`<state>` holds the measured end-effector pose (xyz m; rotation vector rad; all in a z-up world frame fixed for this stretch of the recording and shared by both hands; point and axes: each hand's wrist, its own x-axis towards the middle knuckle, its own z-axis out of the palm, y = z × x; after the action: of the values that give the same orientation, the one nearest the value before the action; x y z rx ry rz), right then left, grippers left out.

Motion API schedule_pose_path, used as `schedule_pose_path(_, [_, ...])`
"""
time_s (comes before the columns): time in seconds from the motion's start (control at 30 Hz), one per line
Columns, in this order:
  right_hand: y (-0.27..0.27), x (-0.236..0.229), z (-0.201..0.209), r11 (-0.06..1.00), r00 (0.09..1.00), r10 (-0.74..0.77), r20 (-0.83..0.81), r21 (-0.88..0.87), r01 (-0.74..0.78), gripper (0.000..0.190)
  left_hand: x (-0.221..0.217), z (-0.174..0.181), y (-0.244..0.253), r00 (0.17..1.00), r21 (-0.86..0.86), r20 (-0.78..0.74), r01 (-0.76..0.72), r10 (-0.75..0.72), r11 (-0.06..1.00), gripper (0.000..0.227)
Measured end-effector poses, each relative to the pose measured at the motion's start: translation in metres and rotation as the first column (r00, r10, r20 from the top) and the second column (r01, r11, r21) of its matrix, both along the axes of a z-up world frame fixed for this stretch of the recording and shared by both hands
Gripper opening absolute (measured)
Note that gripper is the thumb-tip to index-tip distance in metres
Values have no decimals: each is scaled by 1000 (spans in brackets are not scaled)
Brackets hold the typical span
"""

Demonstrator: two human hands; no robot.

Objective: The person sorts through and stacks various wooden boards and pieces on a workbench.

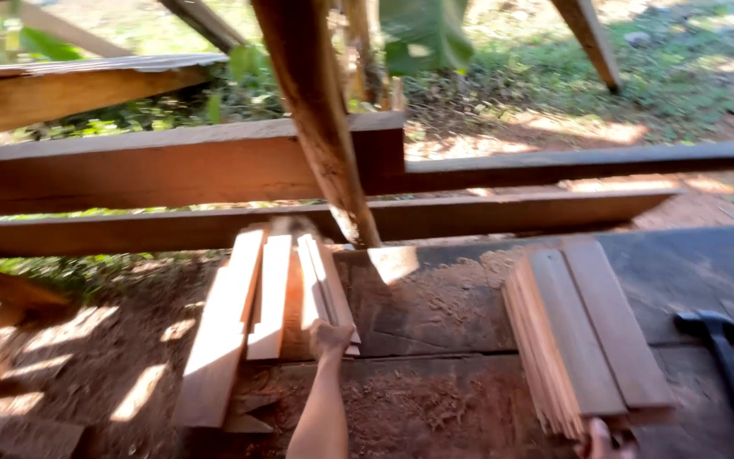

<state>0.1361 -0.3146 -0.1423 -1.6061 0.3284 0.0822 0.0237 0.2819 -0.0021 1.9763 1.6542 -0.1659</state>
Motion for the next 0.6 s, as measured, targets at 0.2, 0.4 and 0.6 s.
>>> schedule_pose_path(0.2, [31,-11,84,997,999,-50,5,-54,50,51,-5,128,-119,832,-397,478,-81,282,914,63])
schedule_pose_path(0.4, [44,-22,107,997,997,-77,-15,-13,77,53,-22,32,-190,912,52,282,294,-297,954,87])
schedule_pose_path(0.6, [63,-20,175,997,974,-27,-224,69,44,58,11,48,-199,847,-126,-54,520,-529,845,91])
